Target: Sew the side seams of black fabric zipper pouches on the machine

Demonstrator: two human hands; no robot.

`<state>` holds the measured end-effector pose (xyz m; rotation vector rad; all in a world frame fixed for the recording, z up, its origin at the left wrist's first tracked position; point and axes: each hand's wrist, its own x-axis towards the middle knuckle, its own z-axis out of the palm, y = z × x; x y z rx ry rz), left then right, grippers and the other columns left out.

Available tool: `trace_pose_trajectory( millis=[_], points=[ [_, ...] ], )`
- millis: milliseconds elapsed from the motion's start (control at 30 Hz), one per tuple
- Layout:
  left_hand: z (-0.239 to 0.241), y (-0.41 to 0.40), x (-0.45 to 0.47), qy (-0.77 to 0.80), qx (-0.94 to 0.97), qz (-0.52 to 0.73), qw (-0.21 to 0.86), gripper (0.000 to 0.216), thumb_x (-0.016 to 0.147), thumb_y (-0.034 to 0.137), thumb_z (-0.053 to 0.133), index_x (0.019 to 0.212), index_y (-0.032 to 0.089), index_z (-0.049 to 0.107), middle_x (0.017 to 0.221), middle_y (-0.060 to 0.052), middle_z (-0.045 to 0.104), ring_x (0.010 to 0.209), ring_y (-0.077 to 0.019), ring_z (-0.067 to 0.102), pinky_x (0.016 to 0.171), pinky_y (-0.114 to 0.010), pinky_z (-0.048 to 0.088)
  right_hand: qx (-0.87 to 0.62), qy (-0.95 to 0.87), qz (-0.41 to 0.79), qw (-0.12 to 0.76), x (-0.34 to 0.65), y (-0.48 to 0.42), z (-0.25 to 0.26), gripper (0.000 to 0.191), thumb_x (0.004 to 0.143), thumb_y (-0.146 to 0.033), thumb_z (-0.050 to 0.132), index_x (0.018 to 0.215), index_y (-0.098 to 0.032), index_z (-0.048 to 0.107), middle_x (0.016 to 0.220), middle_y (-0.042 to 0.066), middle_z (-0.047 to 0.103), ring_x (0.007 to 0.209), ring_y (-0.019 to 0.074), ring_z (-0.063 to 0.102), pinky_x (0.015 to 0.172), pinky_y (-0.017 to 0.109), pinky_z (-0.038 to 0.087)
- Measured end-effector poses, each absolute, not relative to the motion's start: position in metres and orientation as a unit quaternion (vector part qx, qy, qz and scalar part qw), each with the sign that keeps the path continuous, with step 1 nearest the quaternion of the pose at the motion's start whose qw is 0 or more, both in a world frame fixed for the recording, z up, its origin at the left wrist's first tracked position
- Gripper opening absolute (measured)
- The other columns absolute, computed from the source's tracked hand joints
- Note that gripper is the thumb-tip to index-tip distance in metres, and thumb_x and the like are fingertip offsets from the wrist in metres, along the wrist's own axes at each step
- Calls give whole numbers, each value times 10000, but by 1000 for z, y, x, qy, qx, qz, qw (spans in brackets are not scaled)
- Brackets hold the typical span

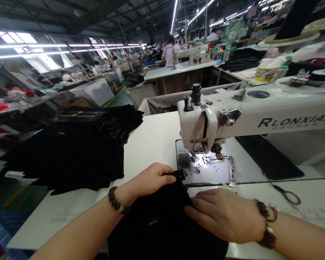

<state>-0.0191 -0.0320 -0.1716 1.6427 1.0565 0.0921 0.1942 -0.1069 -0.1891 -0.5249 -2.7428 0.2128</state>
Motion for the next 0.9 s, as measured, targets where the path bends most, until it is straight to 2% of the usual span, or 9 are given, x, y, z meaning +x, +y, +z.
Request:
trace_pose_trajectory(
  millis=[167, 300, 533, 700, 800, 900],
  points=[
    [-179, -24, -30, 452, 677, 5, 580, 261, 744, 368, 530, 750, 120, 610, 610, 22, 533, 560, -114, 439, 536, -201, 351, -116, -966, 22, 228, 181, -93, -199, 305, 887, -80, 279, 1033, -17, 539, 792, 120, 625, 748, 176, 586, 670, 291, 487],
    [-181, -21, -29, 444, 697, 2, 563, 236, 753, 340, 519, 749, 125, 617, 628, 19, 541, 582, -117, 447, 550, -198, 353, -99, -963, 11, 250, 179, -91, -200, 295, 858, -77, 305, 981, 9, 559, 705, 117, 612, 688, 187, 585, 639, 311, 491],
    [-187, -7, -20, 463, 756, -12, 463, 229, 738, 308, 488, 722, 127, 628, 617, 12, 564, 584, -135, 477, 540, -202, 346, -151, -968, 31, 198, 173, -84, -210, 288, 848, -85, 330, 1055, 13, 505, 760, 118, 609, 671, 181, 570, 602, 308, 475],
    [-194, 22, -13, 486, 789, -3, 376, 218, 714, 300, 505, 629, 129, 611, 567, 6, 559, 549, -142, 476, 509, -212, 326, -208, -972, -19, 105, 168, -60, -213, 276, 854, -112, 371, 1092, -39, 490, 771, 83, 606, 637, 177, 561, 528, 297, 437],
    [-199, 34, -5, 491, 806, 12, 330, 182, 708, 266, 529, 631, 131, 624, 592, -18, 594, 576, -161, 514, 552, -234, 357, -250, -964, -36, 80, 168, -55, -209, 228, 837, -109, 409, 1020, -71, 539, 733, 64, 599, 619, 182, 553, 513, 300, 413],
    [-205, 42, 11, 493, 819, 49, 289, 130, 714, 226, 546, 718, 142, 645, 708, -54, 637, 715, -196, 559, 652, -261, 394, -307, -948, -46, 67, 169, -53, -206, 174, 811, -80, 429, 896, -93, 580, 730, 76, 598, 626, 195, 557, 509, 306, 394]
  ],
)
